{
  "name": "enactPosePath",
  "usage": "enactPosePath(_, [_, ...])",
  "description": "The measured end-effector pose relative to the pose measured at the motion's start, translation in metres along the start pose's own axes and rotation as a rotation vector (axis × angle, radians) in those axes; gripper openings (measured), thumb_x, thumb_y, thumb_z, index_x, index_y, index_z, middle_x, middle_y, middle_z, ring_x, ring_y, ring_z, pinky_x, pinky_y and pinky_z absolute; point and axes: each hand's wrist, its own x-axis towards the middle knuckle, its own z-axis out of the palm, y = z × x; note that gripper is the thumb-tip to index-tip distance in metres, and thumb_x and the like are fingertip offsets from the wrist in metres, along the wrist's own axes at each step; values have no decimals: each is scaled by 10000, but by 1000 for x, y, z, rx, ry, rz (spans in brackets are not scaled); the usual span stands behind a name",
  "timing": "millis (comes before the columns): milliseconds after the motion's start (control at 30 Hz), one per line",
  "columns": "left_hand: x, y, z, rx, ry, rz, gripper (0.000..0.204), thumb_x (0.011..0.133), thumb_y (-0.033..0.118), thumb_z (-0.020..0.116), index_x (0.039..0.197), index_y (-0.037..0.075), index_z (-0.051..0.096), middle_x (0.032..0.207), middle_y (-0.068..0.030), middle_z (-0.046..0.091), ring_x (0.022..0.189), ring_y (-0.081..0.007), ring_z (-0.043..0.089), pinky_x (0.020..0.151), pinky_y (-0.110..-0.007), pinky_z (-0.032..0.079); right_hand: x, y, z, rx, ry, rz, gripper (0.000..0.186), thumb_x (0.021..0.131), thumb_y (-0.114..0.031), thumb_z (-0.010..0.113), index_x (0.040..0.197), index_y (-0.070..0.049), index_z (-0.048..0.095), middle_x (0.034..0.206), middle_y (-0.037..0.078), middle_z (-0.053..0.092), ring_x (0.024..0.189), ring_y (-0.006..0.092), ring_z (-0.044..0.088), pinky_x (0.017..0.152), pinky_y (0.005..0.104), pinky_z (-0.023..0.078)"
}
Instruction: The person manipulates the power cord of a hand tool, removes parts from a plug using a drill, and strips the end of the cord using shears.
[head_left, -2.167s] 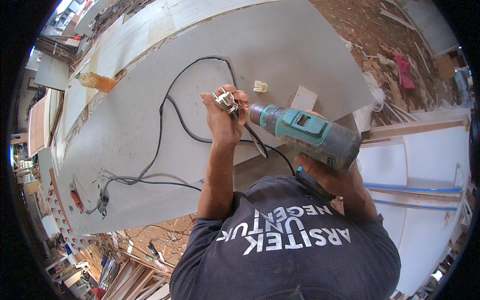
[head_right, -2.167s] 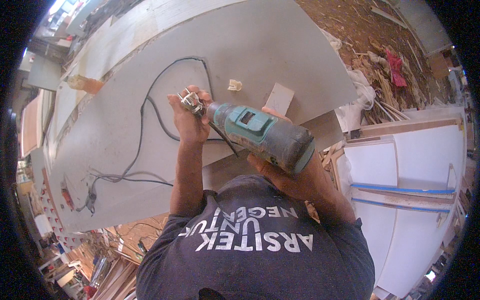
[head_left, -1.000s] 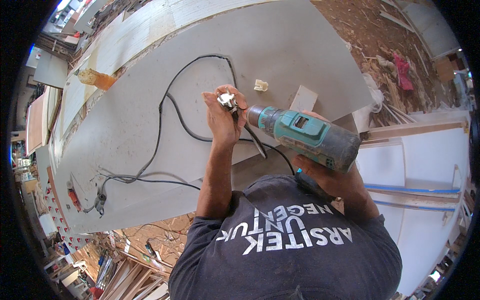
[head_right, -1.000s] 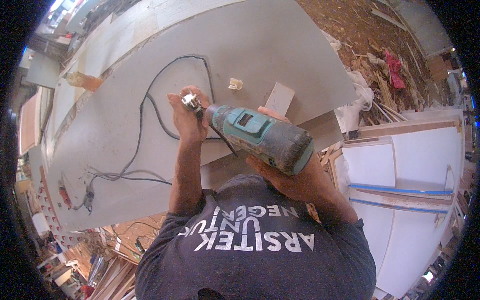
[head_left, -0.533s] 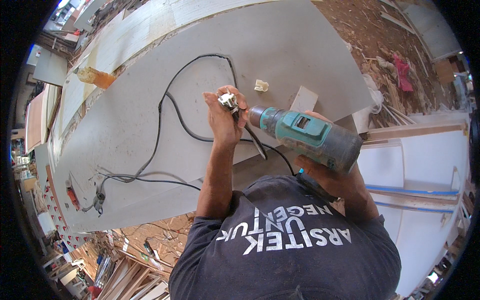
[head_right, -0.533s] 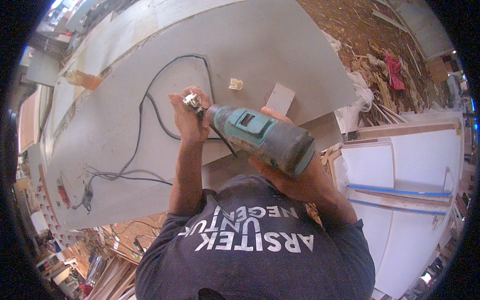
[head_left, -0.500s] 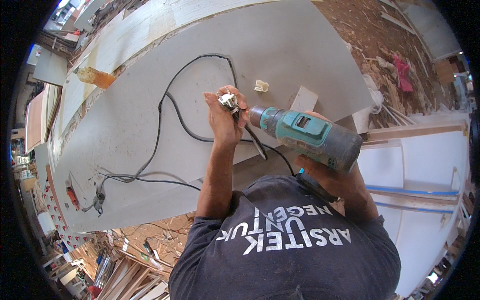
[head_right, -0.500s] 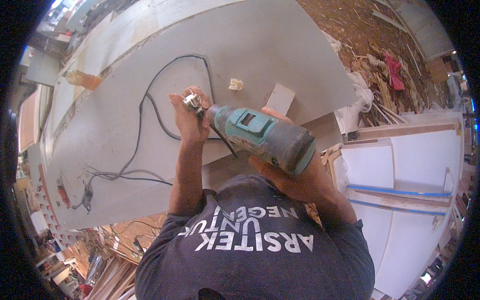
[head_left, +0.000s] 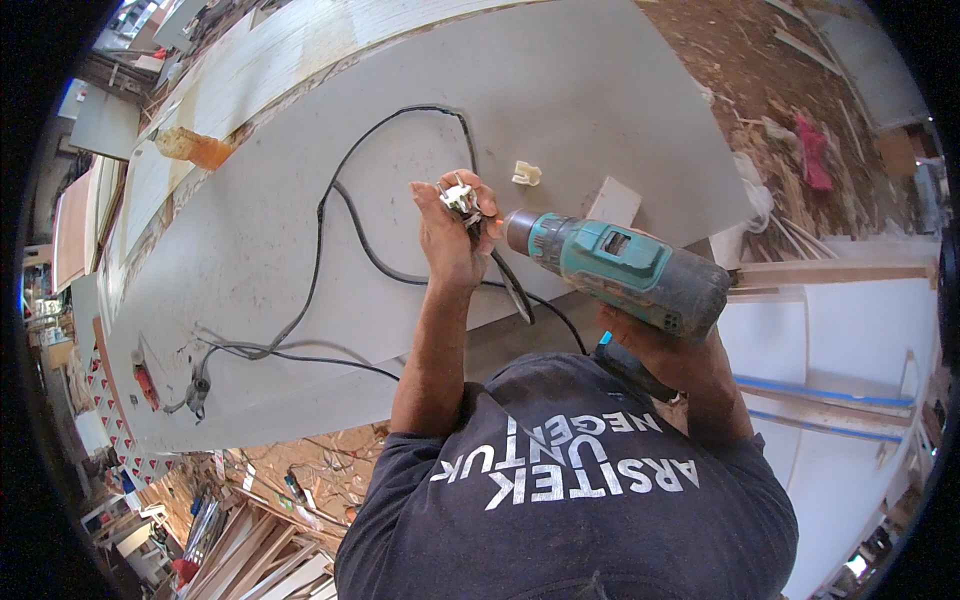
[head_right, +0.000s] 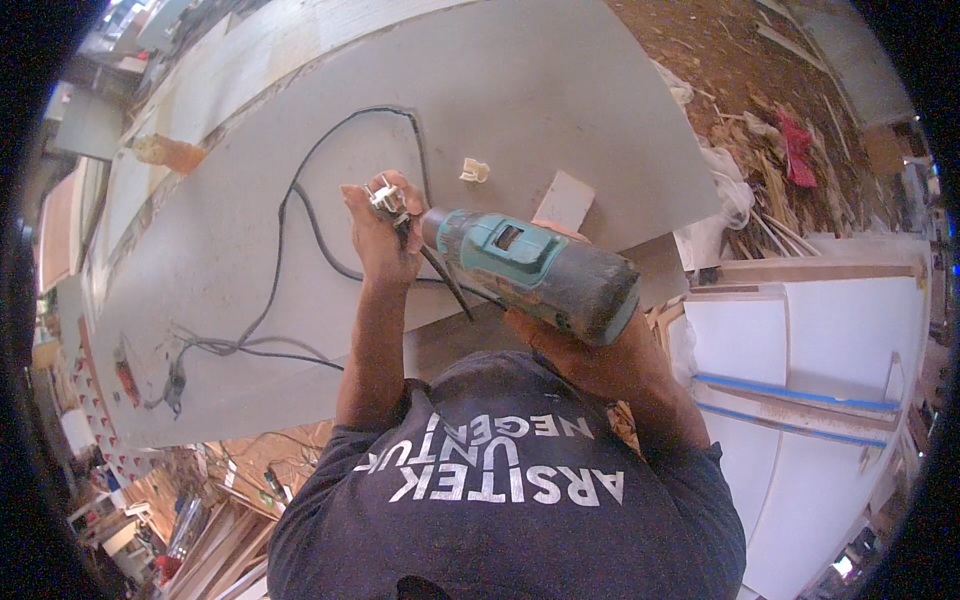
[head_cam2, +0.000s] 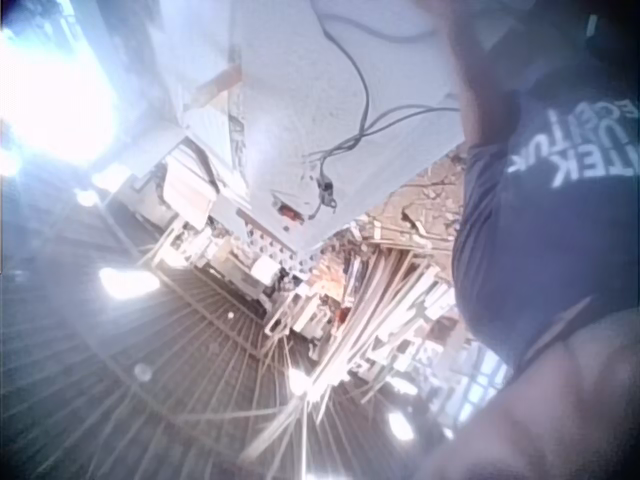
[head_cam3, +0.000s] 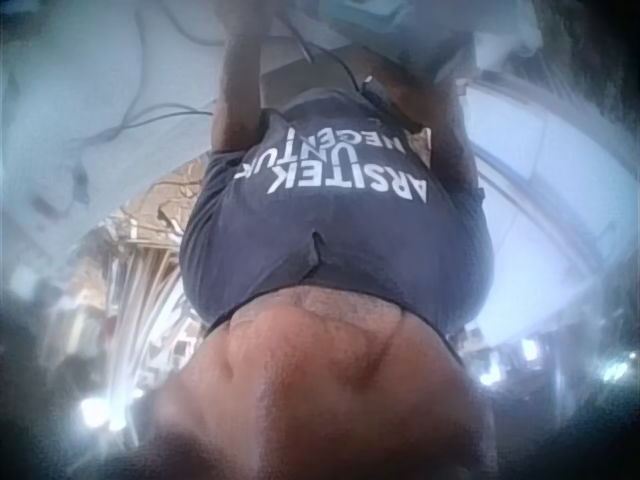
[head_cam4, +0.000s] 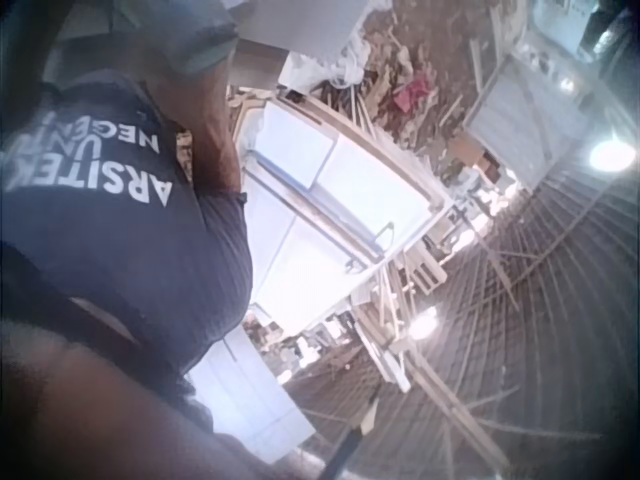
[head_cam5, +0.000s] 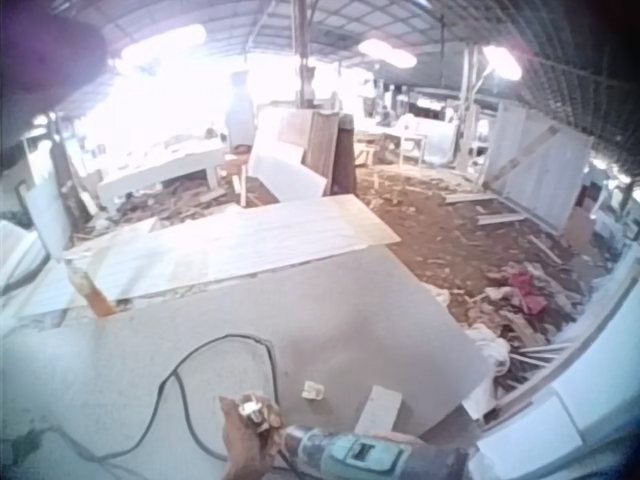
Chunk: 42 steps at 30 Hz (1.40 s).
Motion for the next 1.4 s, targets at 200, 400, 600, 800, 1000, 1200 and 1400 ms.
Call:
enactPosePath(200, [6,-12,-11,-93,32,-63,678,995,688,240,1009,89,558,725,-35,584,521,-111,553,377,-194,382,11,9,-8,-72,42,-28,624,827,-38,770,1381,-11,484,1198,112,631,1101,182,594,929,331,494])
enactPosePath(400, [11,-20,-26,-165,167,-180,675,997,686,187,1022,100,521,742,-46,570,527,-127,536,376,-202,390,34,25,-35,48,57,168,413,824,-43,762,1200,-2,597,928,81,683,778,157,657,664,304,546])
enactPosePath(600, [16,-22,-31,-248,292,-170,679,996,687,204,1044,90,523,803,-45,562,568,-112,555,392,-170,411,110,64,-74,34,103,153,363,832,-183,801,1113,-28,630,781,39,661,633,129,623,555,301,514])
enactPosePath(800, [8,-13,-33,-292,320,-213,743,925,759,245,1057,75,503,844,-51,555,637,-136,585,463,-177,506,197,78,-103,-427,225,-78,271,847,-244,776,977,-19,698,689,38,666,561,144,632,519,333,505])
enactPosePath(1000, [7,-12,-40,-465,242,-213,714,944,719,279,1090,50,479,879,-72,529,705,-158,587,516,-194,551,246,91,-114,-346,273,-204,272,833,-259,777,951,-22,713,712,40,684,608,131,634,574,304,512])
enactPosePath(1200, [8,-18,-42,-637,159,-235,690,973,675,292,1113,23,467,943,-108,506,796,-208,586,612,-243,604,247,122,-104,8,384,-381,185,842,-163,763,957,-37,692,775,11,671,673,145,636,642,315,522])
enactPosePath(1400, [11,-21,-39,-689,157,-240,635,995,629,347,1141,21,461,974,-111,509,851,-211,576,681,-276,618,222,150,-101,-39,470,-476,222,872,-166,752,1043,-42,682,951,43,676,884,170,638,804,331,513])
